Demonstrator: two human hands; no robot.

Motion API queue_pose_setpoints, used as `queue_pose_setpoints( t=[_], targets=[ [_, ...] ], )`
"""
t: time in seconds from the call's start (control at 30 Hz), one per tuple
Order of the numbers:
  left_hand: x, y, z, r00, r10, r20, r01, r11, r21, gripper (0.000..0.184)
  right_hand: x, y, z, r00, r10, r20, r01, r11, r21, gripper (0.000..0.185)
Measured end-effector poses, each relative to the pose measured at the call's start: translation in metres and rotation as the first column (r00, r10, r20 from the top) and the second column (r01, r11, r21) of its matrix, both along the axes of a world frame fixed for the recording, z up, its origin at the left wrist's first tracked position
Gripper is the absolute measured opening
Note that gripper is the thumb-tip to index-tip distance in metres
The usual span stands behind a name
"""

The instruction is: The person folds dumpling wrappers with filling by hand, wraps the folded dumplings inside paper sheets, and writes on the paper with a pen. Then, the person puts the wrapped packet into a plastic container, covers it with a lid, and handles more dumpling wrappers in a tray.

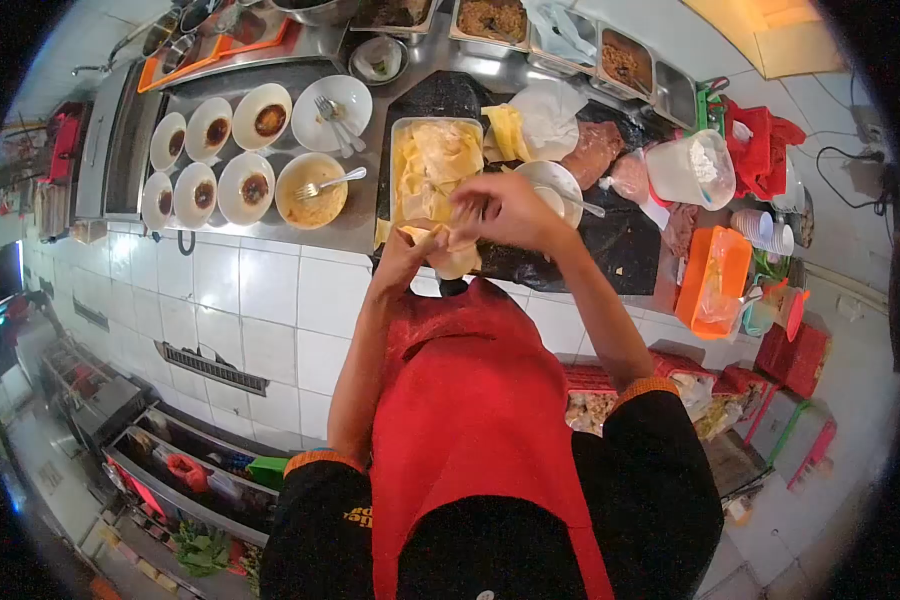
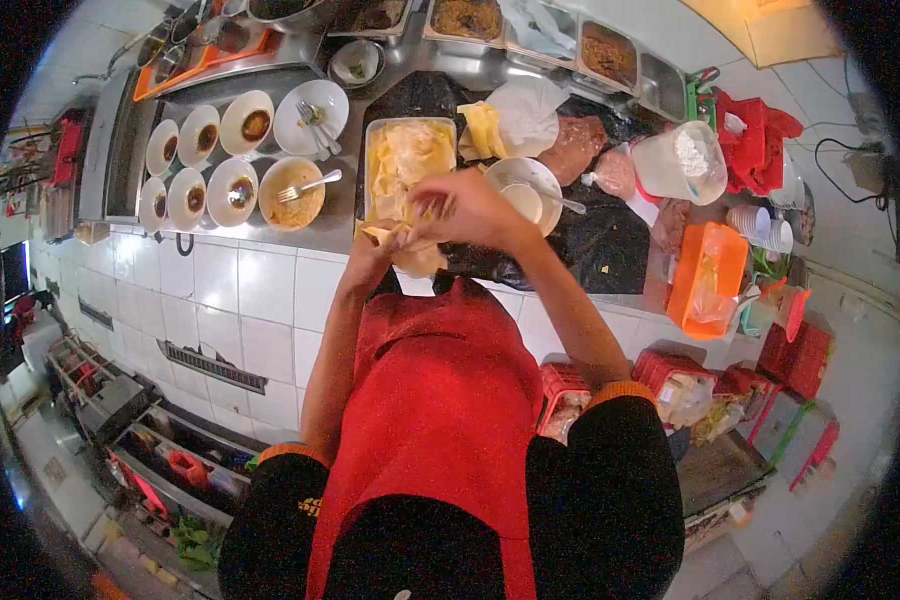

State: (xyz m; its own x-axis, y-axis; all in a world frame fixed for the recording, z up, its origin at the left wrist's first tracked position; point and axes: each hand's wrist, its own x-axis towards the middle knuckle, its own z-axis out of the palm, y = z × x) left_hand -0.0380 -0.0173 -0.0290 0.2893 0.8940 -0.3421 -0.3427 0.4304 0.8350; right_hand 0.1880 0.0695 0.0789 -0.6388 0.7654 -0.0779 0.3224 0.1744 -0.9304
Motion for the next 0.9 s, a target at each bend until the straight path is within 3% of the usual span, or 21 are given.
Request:
queue_pose_setpoints(
  t=[0.03,0.07,0.1,0.13,0.17,0.23,0.37,0.43,0.57,0.63,0.77,0.83,0.9],
  targets=[
    [0.0,-0.005,0.0,1.0,0.006,0.001,-0.006,1.0,-0.002,0.02,0.013,0.016,-0.032,0.993,-0.118,-0.005,0.118,0.993,0.0,0.036],
    [0.0,-0.01,0.001,0.992,0.128,-0.024,-0.129,0.99,-0.065,0.023,0.027,0.034,-0.068,0.972,-0.234,-0.01,0.234,0.972,0.0,0.036],
    [0.0,-0.013,0.001,0.968,0.245,-0.057,-0.25,0.96,-0.124,0.026,0.041,0.051,-0.095,0.891,-0.443,0.097,0.433,0.895,0.109,0.038],
    [-0.007,-0.017,-0.006,0.966,0.239,-0.094,-0.243,0.969,-0.037,0.031,0.05,0.063,-0.117,0.752,-0.636,0.174,0.595,0.768,0.237,0.041],
    [-0.015,-0.019,-0.007,0.965,0.245,-0.093,-0.249,0.968,-0.033,0.031,0.053,0.075,-0.136,0.755,-0.633,0.171,0.591,0.77,0.24,0.041],
    [-0.026,-0.03,-0.007,0.955,0.224,-0.195,-0.237,0.97,-0.047,0.033,0.054,0.085,-0.16,0.537,-0.802,0.26,0.64,0.589,0.494,0.051],
    [-0.034,-0.044,-0.01,0.921,0.351,-0.168,-0.374,0.918,-0.13,0.035,0.04,0.09,-0.172,0.495,-0.816,0.299,0.669,0.577,0.467,0.047],
    [-0.036,-0.043,-0.004,0.919,0.368,-0.142,-0.388,0.907,-0.163,0.037,0.037,0.091,-0.181,0.488,-0.859,0.152,0.76,0.504,0.411,0.038],
    [-0.034,-0.04,0.005,0.915,0.401,-0.048,-0.397,0.868,-0.298,0.042,0.048,0.097,-0.192,0.533,-0.84,0.099,0.791,0.536,0.293,0.031],
    [-0.032,-0.037,-0.002,0.915,0.403,-0.03,-0.393,0.873,-0.289,0.043,0.052,0.097,-0.187,0.554,-0.823,-0.124,0.825,0.524,0.213,0.027],
    [-0.024,-0.027,0.009,0.906,0.423,0.017,-0.4,0.867,-0.299,0.042,0.062,0.101,-0.171,0.552,-0.823,-0.133,0.832,0.532,0.158,0.028],
    [-0.019,-0.023,0.011,0.906,0.421,0.032,-0.397,0.875,-0.278,0.042,0.059,0.103,-0.173,0.639,-0.749,-0.177,0.768,0.607,0.207,0.032],
    [-0.017,-0.02,0.013,0.909,0.415,0.051,-0.39,0.885,-0.253,0.042,0.046,0.097,-0.175,0.641,-0.756,-0.131,0.764,0.615,0.192,0.036]
  ],
)
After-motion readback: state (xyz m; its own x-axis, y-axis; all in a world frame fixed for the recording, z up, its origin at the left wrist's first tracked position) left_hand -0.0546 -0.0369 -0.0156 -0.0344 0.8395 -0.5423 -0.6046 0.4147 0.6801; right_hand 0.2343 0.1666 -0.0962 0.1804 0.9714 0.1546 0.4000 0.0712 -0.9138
